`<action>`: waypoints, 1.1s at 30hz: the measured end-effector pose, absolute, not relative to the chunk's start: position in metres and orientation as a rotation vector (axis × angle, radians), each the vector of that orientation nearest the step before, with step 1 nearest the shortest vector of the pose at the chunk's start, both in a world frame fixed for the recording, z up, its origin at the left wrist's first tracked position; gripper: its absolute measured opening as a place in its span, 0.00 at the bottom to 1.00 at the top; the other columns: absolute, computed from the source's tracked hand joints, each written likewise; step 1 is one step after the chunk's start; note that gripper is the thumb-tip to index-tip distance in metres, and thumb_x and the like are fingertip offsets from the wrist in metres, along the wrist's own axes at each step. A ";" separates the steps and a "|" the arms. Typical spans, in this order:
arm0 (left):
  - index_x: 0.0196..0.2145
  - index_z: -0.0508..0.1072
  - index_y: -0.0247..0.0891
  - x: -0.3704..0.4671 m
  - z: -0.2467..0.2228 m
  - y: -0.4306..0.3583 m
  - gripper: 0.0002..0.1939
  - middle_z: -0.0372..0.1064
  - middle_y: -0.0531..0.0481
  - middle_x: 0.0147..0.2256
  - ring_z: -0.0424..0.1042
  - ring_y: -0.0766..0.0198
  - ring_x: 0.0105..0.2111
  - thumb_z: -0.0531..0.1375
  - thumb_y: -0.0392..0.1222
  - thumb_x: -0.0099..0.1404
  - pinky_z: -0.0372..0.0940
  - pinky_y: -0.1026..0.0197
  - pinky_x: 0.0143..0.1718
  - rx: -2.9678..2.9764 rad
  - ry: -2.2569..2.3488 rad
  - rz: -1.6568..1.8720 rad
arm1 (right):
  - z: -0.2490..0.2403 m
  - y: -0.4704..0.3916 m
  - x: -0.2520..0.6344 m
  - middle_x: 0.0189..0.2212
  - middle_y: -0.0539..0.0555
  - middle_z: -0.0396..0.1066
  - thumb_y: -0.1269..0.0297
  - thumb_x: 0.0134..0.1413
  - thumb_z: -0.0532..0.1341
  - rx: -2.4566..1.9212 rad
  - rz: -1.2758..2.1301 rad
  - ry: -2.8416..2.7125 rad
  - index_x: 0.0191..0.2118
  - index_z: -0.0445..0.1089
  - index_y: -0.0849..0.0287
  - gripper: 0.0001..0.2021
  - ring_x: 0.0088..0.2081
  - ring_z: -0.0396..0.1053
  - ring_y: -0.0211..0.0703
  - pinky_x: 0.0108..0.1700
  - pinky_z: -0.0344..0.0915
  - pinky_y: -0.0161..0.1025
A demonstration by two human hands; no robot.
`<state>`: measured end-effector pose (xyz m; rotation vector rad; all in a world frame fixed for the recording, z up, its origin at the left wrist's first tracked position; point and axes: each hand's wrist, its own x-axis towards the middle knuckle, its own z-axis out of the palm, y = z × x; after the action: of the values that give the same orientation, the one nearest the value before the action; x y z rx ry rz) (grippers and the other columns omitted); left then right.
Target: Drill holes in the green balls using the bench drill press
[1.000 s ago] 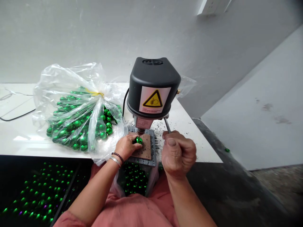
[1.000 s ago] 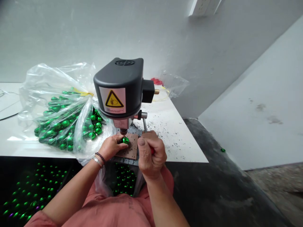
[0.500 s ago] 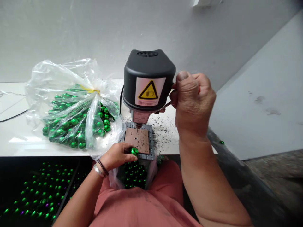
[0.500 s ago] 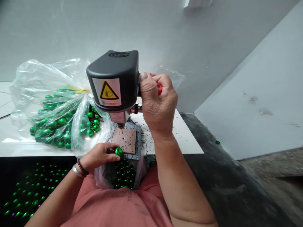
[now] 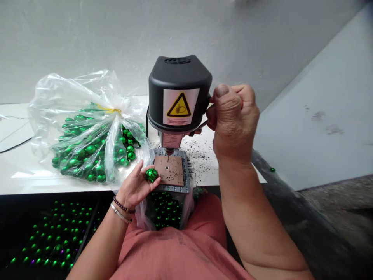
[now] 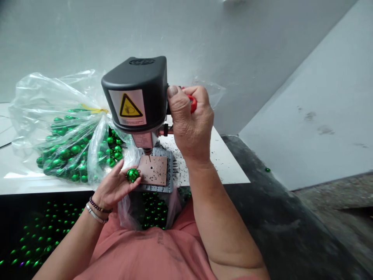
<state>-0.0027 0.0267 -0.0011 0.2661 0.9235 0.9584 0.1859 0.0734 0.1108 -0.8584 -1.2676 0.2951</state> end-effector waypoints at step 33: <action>0.45 0.67 0.35 0.029 -0.021 0.057 0.24 0.71 0.49 0.31 0.66 0.71 0.22 0.61 0.44 0.50 0.60 0.68 0.20 1.208 1.529 0.838 | 0.120 0.108 0.193 0.18 0.45 0.50 0.48 0.50 0.52 -0.908 0.337 -1.224 0.23 0.48 0.56 0.18 0.20 0.51 0.30 0.23 0.54 0.32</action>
<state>0.0294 0.0565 -0.0215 1.2079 1.5286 0.8383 0.1934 0.1082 0.1197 -0.9075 -1.2239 0.3371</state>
